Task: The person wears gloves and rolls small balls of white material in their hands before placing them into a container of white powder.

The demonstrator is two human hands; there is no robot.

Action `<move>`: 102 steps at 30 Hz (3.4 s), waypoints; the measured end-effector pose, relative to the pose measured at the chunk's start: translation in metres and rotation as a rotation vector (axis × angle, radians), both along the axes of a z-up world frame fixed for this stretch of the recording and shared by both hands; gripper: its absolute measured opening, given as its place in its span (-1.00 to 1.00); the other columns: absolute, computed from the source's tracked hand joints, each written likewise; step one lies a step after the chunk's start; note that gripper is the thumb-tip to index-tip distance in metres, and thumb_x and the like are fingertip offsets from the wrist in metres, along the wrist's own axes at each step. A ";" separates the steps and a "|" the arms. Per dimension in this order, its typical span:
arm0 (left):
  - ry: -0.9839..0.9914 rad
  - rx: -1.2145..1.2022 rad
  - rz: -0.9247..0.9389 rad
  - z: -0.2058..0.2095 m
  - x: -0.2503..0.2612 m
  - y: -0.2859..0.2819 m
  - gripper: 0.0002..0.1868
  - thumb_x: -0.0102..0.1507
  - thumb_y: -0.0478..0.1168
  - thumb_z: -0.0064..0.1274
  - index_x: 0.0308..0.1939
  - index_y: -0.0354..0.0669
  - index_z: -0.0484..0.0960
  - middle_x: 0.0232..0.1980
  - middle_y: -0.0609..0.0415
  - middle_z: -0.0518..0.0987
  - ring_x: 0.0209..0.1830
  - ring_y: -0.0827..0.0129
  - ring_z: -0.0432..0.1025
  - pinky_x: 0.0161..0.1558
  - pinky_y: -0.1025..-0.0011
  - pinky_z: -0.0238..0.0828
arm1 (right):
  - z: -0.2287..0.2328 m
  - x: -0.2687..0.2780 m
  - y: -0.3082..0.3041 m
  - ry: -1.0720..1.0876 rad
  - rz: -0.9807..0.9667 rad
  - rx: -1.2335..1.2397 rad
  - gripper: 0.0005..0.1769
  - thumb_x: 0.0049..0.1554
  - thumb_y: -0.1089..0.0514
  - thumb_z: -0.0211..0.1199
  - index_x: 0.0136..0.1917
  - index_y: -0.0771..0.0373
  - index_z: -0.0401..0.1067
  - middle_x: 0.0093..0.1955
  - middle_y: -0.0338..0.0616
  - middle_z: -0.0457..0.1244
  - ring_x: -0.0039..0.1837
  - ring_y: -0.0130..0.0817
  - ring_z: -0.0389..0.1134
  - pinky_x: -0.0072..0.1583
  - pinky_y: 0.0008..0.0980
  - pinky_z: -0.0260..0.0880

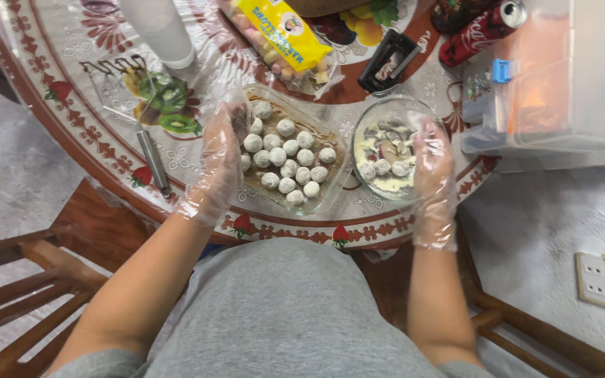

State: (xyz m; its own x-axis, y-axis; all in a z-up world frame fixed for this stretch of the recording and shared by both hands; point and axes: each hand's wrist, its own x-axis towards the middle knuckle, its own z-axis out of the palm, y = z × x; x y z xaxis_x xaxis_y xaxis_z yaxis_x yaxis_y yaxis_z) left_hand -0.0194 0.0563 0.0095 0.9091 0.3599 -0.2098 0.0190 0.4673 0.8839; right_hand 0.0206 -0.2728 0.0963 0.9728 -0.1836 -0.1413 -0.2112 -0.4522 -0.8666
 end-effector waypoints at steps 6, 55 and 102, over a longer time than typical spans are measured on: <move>0.139 -0.193 0.014 -0.012 0.021 -0.024 -0.45 0.41 0.10 -0.20 0.16 -0.33 0.54 0.09 -0.03 0.59 0.06 0.32 0.49 0.21 0.37 0.44 | 0.001 0.021 -0.014 0.392 0.040 -0.471 -0.49 0.25 0.01 0.13 0.46 0.00 0.30 0.37 -0.08 0.28 0.35 -0.23 0.31 0.39 -0.20 0.27; 0.376 -0.673 -0.207 0.002 0.028 -0.077 -0.61 0.32 0.14 -0.11 -0.25 -0.10 0.52 -0.32 0.07 0.54 -0.34 0.31 0.45 -0.32 0.35 0.51 | -0.051 -0.032 0.154 -0.270 0.444 0.071 -0.58 0.33 0.18 -0.06 0.39 0.28 0.36 0.43 0.06 0.25 0.46 -0.14 0.27 0.46 -0.28 0.21; 0.103 -0.445 0.167 -0.064 0.059 -0.015 -0.60 0.39 -0.06 -0.13 0.05 -0.36 0.56 0.03 0.07 0.59 0.06 0.45 0.47 0.25 0.53 0.36 | -0.013 -0.012 0.049 -0.063 0.178 0.193 -0.53 0.31 0.20 0.00 0.48 0.15 0.24 0.46 -0.09 0.23 0.35 -0.23 0.31 0.33 -0.27 0.35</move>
State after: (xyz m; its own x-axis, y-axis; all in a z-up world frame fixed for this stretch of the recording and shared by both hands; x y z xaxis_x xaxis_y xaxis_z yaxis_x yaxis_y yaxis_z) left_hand 0.0393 0.0414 -0.0547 0.8131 0.3539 -0.4622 -0.0118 0.8038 0.5948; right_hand 0.0084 -0.2234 0.0833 0.9953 0.0156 -0.0955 -0.0864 -0.3024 -0.9492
